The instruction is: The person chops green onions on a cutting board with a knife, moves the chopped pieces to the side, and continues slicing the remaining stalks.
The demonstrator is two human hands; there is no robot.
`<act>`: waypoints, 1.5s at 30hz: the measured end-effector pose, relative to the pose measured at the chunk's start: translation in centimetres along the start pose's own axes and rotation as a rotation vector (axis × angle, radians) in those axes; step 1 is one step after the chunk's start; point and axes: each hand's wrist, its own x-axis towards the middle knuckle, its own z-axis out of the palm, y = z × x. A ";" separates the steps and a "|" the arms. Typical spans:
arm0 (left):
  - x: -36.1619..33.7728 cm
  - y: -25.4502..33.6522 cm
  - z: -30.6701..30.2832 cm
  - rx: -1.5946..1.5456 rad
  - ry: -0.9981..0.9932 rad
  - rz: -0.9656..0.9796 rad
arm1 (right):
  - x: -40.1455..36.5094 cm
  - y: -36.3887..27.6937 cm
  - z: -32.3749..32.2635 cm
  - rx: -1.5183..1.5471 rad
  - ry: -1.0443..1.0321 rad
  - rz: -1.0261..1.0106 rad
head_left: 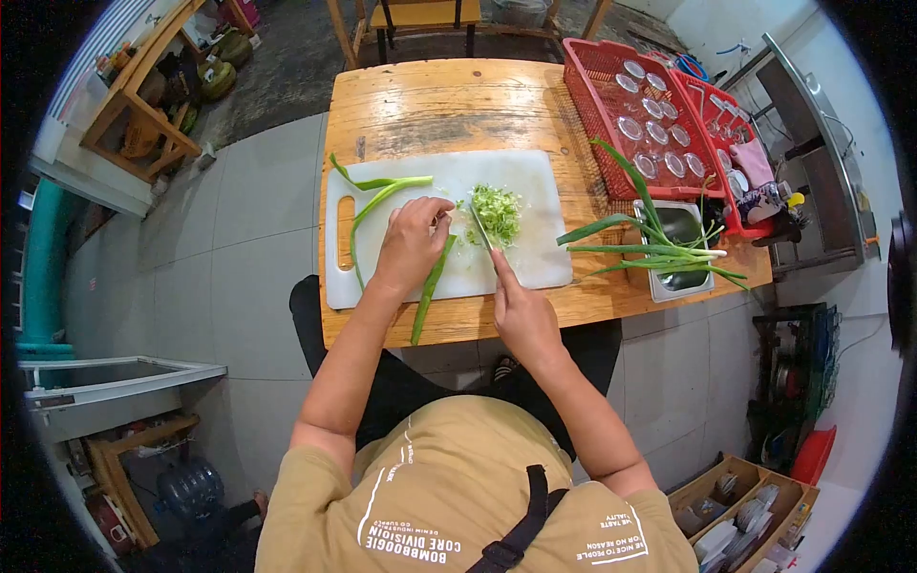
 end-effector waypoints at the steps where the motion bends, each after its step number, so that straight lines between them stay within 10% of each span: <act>1: 0.0 0.1 -0.4 0.004 0.002 -0.004 | -0.9 0.8 0.5 0.012 0.062 -0.045; 45: -2.6 0.7 0.1 0.167 -0.112 0.058 | -2.3 1.7 -1.0 0.021 0.153 -0.145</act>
